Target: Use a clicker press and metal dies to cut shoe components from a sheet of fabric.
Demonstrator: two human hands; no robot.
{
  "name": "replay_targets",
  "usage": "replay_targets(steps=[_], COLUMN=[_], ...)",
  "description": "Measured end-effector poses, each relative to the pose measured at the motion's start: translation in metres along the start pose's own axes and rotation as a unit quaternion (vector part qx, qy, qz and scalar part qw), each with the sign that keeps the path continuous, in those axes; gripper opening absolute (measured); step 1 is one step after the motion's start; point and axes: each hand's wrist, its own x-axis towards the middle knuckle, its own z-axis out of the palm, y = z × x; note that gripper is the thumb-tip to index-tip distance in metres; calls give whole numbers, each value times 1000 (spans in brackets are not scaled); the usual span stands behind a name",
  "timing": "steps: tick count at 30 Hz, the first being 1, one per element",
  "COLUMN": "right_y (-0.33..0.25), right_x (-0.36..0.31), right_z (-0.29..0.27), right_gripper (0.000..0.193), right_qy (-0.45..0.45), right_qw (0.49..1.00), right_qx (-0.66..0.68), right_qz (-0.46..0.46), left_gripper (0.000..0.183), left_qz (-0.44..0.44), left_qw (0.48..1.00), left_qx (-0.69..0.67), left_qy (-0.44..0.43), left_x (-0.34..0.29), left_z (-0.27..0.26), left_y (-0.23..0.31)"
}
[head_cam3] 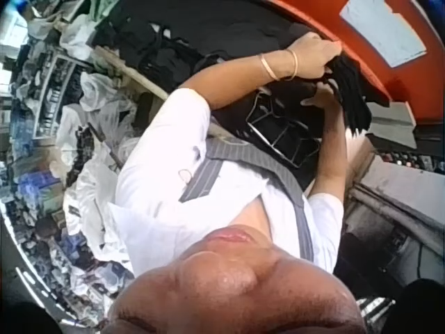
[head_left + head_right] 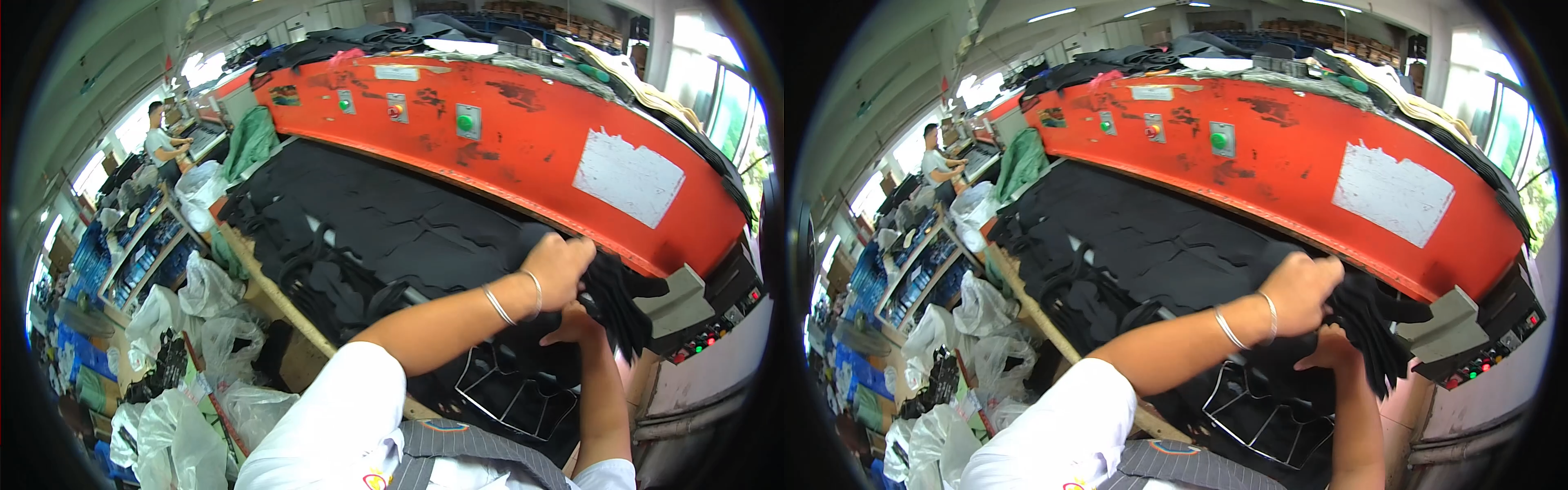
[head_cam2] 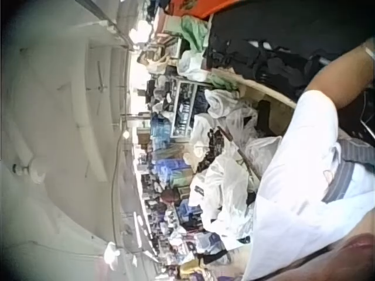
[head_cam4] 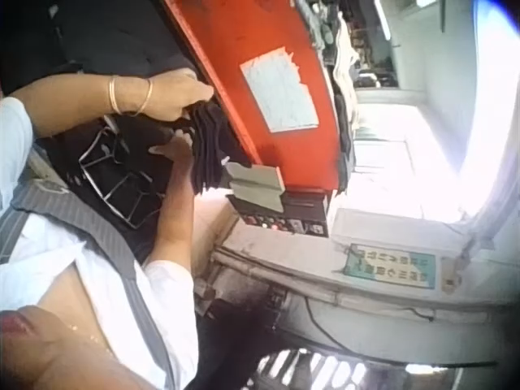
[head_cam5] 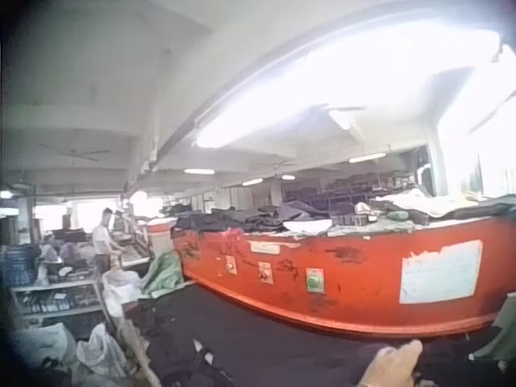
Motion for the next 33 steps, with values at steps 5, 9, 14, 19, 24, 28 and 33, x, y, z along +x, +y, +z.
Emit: replay_targets(steps=[5, 9, 14, 19, 24, 28, 33], right_y=[-26, -13, -42, -41, -32, -41, -47], right_x=[5, 25, 27, 29, 34, 26, 28], right_z=[-35, -29, -32, -34, -20, -20, -26], right_gripper=[100, 97, 98, 102, 98, 88, 85], right_qy=[-103, -123, -119, -91, -111, -93, -108], right_qw=[994, 989, 983, 984, 979, 976, 971], right_qx=[13, 59, -65, -31, 4, -62, 25], right_qz=[26, 52, 127, 147, 171, 188, 212], left_gripper=[83, 58, 48, 64, 75, 82, 88], left_qz=[-171, -333, -409, -305, -251, -269, -233], left_qw=[984, 928, 882, 844, 808, 784, 748], left_qx=[-25, -112, -7, 19, 29, 72, 138], left_qy=[52, -123, -235, -441, -532, -554, -606], left_x=[-70, -140, -175, -166, -150, -147, -132], left_z=[-116, -221, -282, -261, -181, -148, -136], left_y=[-117, -201, -252, -323, -390, -394, -392])
